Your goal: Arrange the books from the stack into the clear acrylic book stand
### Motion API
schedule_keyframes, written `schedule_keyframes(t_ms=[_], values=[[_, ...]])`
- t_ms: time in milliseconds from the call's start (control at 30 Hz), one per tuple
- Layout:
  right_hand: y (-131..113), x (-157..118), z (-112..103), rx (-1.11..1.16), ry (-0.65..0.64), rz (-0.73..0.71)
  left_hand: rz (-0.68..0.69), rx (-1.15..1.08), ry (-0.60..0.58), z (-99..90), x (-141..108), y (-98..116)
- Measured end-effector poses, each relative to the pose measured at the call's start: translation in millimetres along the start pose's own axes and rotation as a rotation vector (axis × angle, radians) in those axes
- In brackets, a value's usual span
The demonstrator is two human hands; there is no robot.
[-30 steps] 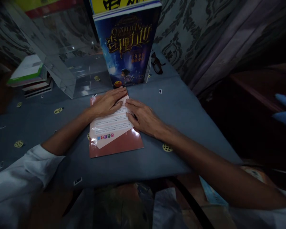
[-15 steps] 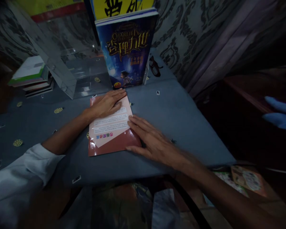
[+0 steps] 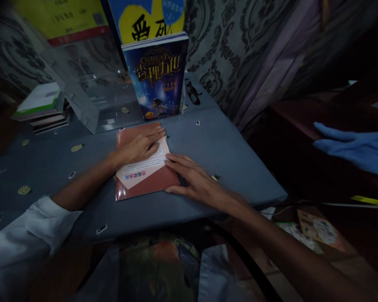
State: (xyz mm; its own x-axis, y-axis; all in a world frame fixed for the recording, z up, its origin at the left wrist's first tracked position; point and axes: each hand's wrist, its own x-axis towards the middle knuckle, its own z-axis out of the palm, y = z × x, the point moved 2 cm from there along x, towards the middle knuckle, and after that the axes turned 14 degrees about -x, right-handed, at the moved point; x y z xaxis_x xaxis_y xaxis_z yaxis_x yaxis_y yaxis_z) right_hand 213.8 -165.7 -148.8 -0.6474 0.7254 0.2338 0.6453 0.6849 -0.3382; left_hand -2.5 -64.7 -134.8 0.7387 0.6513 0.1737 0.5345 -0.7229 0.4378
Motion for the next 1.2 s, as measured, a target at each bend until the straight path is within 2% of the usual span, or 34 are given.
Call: schedule_keyframes(t_ms=[233,533,667,833,933,1000,1100,1200], values=[[3,-4,6,-0.026,0.042,0.079,0.025,0.004,-0.064,5.7,-20,37],[9,-10,13,-0.064,0.105,0.042,0.115,-0.119,-0.160,18.4,-56,92],[12,-12,16,-0.071,0.132,0.023,0.149,-0.184,-0.181,19.8,-66,104],[12,-11,16,-0.081,0.111,0.019,0.171,-0.284,-0.207,9.2,-64,107],[11,-10,13,-0.085,0.090,-0.018,0.193,-0.312,-0.199,0.9,-65,98],[10,-10,10,-0.079,0.067,-0.028,0.165,-0.268,-0.150,-5.4,-68,81],[9,-8,2,-0.065,0.006,-0.005,0.028,-0.141,-0.010,-18.3,-75,37],[8,1,-7,-0.064,-0.002,0.016,-0.192,-0.016,0.174,-34.1,-88,-12]])
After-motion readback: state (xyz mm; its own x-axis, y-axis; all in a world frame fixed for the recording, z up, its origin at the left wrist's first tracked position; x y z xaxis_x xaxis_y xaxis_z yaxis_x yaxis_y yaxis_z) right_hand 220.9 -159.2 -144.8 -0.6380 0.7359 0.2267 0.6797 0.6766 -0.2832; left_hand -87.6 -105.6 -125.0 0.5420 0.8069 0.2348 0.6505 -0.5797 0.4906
